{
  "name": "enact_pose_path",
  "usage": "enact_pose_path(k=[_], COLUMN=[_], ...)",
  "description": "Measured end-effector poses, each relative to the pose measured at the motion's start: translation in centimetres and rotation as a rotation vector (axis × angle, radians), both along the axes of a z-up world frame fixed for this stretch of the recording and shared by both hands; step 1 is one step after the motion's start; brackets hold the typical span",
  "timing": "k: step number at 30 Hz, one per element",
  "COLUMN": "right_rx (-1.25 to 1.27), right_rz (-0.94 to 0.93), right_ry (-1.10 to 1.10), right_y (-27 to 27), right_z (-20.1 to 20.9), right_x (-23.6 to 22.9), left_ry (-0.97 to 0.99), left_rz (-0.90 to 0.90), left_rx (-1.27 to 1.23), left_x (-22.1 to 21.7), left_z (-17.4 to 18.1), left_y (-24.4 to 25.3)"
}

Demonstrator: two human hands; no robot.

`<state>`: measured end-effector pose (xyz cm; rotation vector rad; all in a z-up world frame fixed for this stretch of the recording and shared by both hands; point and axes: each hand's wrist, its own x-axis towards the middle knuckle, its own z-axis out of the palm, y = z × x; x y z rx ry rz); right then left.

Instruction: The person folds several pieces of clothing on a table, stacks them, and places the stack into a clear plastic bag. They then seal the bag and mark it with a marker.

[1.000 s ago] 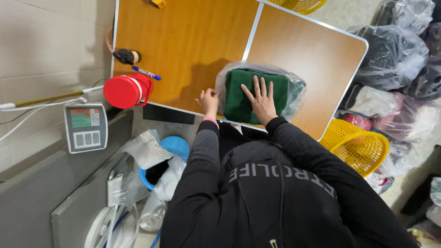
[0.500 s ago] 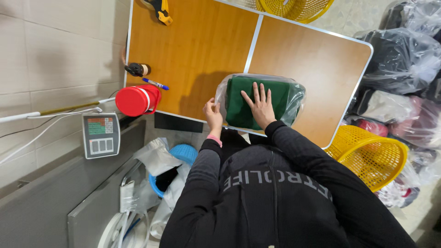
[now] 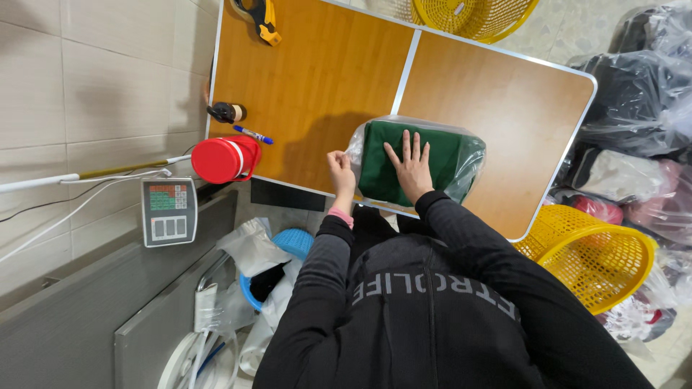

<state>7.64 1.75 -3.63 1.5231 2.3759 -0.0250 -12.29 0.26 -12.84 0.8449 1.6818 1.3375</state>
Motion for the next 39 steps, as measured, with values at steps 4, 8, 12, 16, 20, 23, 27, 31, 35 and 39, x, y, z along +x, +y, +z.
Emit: enact_pose_path(k=[4,8,12,16,20,23,27,31,35,39], right_rx=[-0.016,0.016,-0.004,-0.031,-0.02,-0.019,-0.029,0.037,0.1,0.032], right_rz=[0.006,-0.007,-0.004,-0.009,-0.01,-0.005,-0.008,0.0,-0.012,-0.023], right_ry=[-0.018,0.026,0.016,0.011,0.022,0.024,0.035,0.023,0.066,0.066], right_y=[-0.2,-0.4,-0.3,-0.1,0.1,0.0,0.1,-0.1,-0.3,-0.1], right_z=[0.1,0.2,0.0,-0.3,-0.7,-0.7,-0.8,-1.5,-1.8,-1.5], right_x=[-0.2,-0.3,-0.1,0.0,-0.3,-0.2,-0.2,0.1,-0.4,-0.6], left_ry=[-0.009,0.057,0.234,0.0,-0.038,0.022,0.395,0.736,0.977,1.14], left_rz=[-0.157,-0.26,-0.165,-0.015,-0.019,-0.036,-0.095,-0.267,-0.258,-0.368], left_rx=[-0.19,-0.253,-0.104,-0.02,-0.049,-0.037,-0.101,-0.121,-0.175,-0.251], left_x=[-1.2,-2.1,-1.7,0.2,0.8,0.3,0.4,1.8,2.2,1.1], left_z=[1.9,2.5,1.4,0.4,1.7,4.6,9.4,11.7,10.9,9.8], left_y=[0.7,3.3,6.3,7.4,5.2,4.0,3.5,4.3,5.4,5.0])
